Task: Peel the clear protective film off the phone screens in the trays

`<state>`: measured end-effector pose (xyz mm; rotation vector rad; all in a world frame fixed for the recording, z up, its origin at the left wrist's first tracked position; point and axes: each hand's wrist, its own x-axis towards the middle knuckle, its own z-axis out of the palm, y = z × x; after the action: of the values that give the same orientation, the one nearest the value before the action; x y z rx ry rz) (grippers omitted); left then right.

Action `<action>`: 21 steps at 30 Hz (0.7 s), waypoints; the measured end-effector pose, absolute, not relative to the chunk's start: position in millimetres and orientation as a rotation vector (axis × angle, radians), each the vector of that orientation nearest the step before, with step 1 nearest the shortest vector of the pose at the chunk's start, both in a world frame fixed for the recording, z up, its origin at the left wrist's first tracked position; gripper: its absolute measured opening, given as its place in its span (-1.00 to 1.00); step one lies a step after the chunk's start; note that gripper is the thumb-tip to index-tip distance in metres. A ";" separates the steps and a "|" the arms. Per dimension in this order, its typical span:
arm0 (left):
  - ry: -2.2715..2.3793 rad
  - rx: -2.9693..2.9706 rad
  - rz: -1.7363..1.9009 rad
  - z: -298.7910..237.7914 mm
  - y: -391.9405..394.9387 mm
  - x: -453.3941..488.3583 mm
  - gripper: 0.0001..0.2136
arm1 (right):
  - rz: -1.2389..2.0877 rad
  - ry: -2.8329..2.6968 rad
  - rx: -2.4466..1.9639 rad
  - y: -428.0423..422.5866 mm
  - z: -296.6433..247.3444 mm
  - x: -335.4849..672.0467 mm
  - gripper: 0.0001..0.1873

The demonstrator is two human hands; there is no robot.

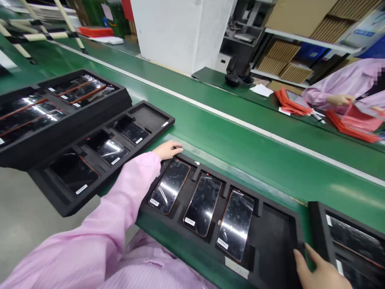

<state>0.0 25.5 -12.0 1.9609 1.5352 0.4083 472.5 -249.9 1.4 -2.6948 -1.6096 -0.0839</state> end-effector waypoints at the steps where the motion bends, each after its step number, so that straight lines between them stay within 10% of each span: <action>1: 1.501 1.949 0.449 -17.2 32.5 5.2 -0.59 | -0.255 -1.733 -2.629 -237.4 8.9 460.2 -0.25; 10: 1.398 1.781 0.731 -36.6 36.8 29.0 -0.68 | 0.121 -2.462 -1.573 -99.8 42.3 248.5 -0.66; 21: 1.353 1.670 0.829 -36.2 38.5 28.3 -0.74 | 0.137 -2.501 -1.559 -47.5 -6.4 166.5 -0.67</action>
<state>28.3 38.5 -36.2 1.6698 1.3528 0.8288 166.5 -47.5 -6.4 -1.5592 -2.5007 0.1366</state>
